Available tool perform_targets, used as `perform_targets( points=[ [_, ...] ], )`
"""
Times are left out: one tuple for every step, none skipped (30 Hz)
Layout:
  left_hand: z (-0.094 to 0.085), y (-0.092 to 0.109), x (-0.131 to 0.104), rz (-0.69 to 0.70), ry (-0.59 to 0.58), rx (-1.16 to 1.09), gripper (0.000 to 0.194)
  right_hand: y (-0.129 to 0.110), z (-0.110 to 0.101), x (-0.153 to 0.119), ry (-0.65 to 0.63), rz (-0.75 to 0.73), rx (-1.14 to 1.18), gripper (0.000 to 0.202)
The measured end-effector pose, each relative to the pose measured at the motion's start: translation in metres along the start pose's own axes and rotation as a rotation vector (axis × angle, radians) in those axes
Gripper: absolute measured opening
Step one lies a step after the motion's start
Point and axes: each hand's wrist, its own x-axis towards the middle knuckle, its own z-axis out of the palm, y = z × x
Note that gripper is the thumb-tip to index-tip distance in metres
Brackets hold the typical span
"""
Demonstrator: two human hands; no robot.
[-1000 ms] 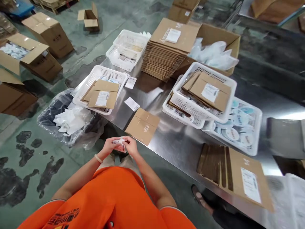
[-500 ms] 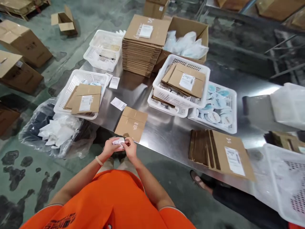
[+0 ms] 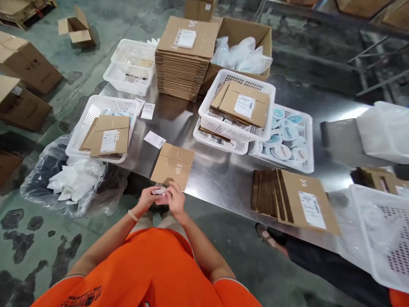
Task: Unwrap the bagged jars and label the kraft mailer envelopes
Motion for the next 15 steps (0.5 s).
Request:
perform_targets(
  points=[
    [-0.002, -0.002, 0.000, -0.046, -0.070, -0.029, 0.047, 0.000, -0.004, 0.009, 0.041, -0.019, -0.015, 0.014],
    [-0.003, -0.004, -0.001, -0.093, -0.138, -0.055, 0.048, 0.000, -0.009, 0.022, 0.084, -0.022, -0.032, 0.013],
    [-0.004, -0.006, -0.001, -0.138, -0.191, -0.080, 0.051, 0.001, -0.013, 0.038, 0.126, -0.010, -0.054, 0.012],
    [-0.004, -0.008, -0.002, -0.181, -0.222, -0.101, 0.054, 0.002, -0.017, 0.056, 0.160, 0.012, -0.081, 0.011],
    [-0.003, -0.011, -0.003, -0.218, -0.231, -0.116, 0.056, 0.004, -0.020, 0.075, 0.182, 0.042, -0.109, 0.011],
    [-0.002, -0.013, -0.003, -0.248, -0.222, -0.127, 0.058, 0.006, -0.022, 0.093, 0.196, 0.075, -0.140, 0.010],
    [0.000, -0.015, -0.003, -0.266, -0.203, -0.135, 0.059, 0.009, -0.023, 0.109, 0.203, 0.106, -0.171, 0.010],
    [0.002, -0.016, -0.002, -0.274, -0.184, -0.133, 0.059, 0.011, -0.022, 0.122, 0.205, 0.132, -0.199, 0.009],
    [0.004, -0.018, 0.000, -0.275, -0.170, -0.125, 0.059, 0.013, -0.021, 0.132, 0.206, 0.153, -0.225, 0.009],
    [0.006, -0.019, 0.002, -0.272, -0.163, -0.115, 0.059, 0.016, -0.019, 0.139, 0.206, 0.168, -0.247, 0.009],
    [0.008, -0.020, 0.004, -0.268, -0.158, -0.105, 0.059, 0.018, -0.017, 0.144, 0.206, 0.182, -0.270, 0.009],
    [0.010, -0.021, 0.006, -0.267, -0.154, -0.097, 0.059, 0.020, -0.015, 0.147, 0.205, 0.195, -0.294, 0.009],
    [0.010, -0.023, 0.008, -0.271, -0.151, -0.092, 0.058, 0.021, -0.015, 0.149, 0.199, 0.209, -0.319, 0.009],
    [0.011, -0.026, 0.010, -0.276, -0.152, -0.086, 0.058, 0.022, -0.015, 0.151, 0.188, 0.223, -0.344, 0.008],
    [0.010, -0.029, 0.011, -0.269, -0.159, -0.073, 0.059, 0.023, -0.016, 0.152, 0.177, 0.235, -0.369, 0.007]
  ],
)
